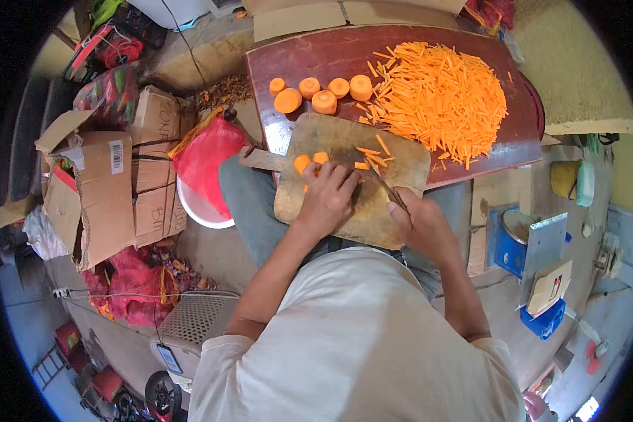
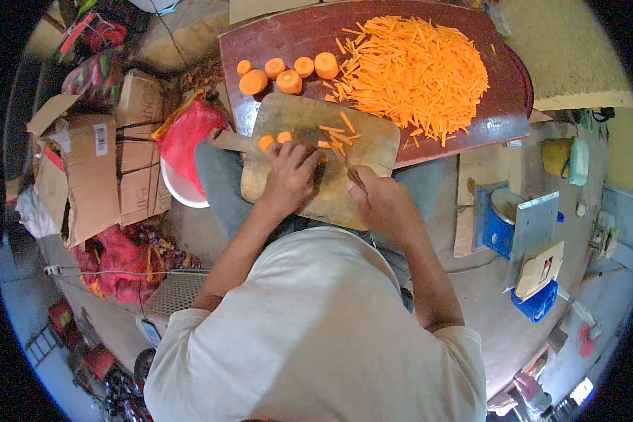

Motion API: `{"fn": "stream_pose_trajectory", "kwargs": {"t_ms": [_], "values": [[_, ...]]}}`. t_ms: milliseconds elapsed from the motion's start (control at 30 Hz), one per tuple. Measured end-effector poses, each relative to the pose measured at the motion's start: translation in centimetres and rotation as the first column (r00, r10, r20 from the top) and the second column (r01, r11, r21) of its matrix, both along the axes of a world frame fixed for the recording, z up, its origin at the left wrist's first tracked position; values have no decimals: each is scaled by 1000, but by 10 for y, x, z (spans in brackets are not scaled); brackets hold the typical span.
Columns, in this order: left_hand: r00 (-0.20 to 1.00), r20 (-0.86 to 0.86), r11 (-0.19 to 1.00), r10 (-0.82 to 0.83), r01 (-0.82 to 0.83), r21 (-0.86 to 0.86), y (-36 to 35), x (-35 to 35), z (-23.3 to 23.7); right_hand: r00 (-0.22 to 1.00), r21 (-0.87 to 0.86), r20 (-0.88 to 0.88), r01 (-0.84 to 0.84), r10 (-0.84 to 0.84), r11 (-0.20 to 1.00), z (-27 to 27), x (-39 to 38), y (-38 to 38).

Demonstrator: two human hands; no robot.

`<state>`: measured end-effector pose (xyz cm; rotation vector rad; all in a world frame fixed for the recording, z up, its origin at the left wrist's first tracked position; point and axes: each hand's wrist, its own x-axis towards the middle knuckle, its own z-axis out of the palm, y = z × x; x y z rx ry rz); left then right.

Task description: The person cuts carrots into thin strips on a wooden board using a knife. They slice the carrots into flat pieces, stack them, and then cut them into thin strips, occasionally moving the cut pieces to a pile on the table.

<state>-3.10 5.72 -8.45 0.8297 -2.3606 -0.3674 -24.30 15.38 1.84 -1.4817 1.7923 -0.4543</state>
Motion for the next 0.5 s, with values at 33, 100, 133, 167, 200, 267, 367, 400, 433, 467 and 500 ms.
{"fn": "stream_pose_trajectory", "kwargs": {"t_ms": [33, 100, 133, 167, 200, 267, 367, 400, 433, 467, 500], "values": [[1000, 13, 1000, 4, -4, 2, 1, 2, 0, 1000, 33, 2, -6, 6, 999, 4, 2, 2], [1000, 5, 1000, 13, -13, 2, 2, 2, -1, 999, 65, 33, -13, 11, 998, 8, 3, 4], [1000, 0, 1000, 16, -16, 1, 2, 2, -1, 998, 67, 64, -15, 10, 998, 10, 2, 6], [1000, -1, 1000, 13, -13, 1, 2, 1, -2, 995, 68, 95, -16, 9, 998, 10, 1, 7], [1000, -2, 1000, 9, -9, 2, 2, 2, -2, 993, 47, 119, -6, 1, 999, 9, 0, 9], [1000, -6, 1000, 2, -2, -7, 2, 2, -4, 986, 4, 168, 16, -16, 1000, 5, -3, 13], [1000, -6, 1000, 1, -1, -19, 2, 2, -7, 988, -51, 146, 56, -48, 997, -2, -8, 21], [1000, -2, 1000, 6, -6, -14, 2, 1, -6, 992, -37, 120, 48, -43, 998, -3, -8, 22], [1000, 1, 1000, 11, -11, -10, 2, 1, -5, 995, -23, 94, 40, -38, 999, -4, -9, 22], [1000, -3, 1000, 17, -17, -15, 2, -1, -3, 997, -11, 66, 32, -32, 999, -3, -10, 23], [1000, -6, 1000, 23, -23, -21, 2, -3, -1, 992, 4, 109, 60, -60, 998, -3, -8, 22]]}}
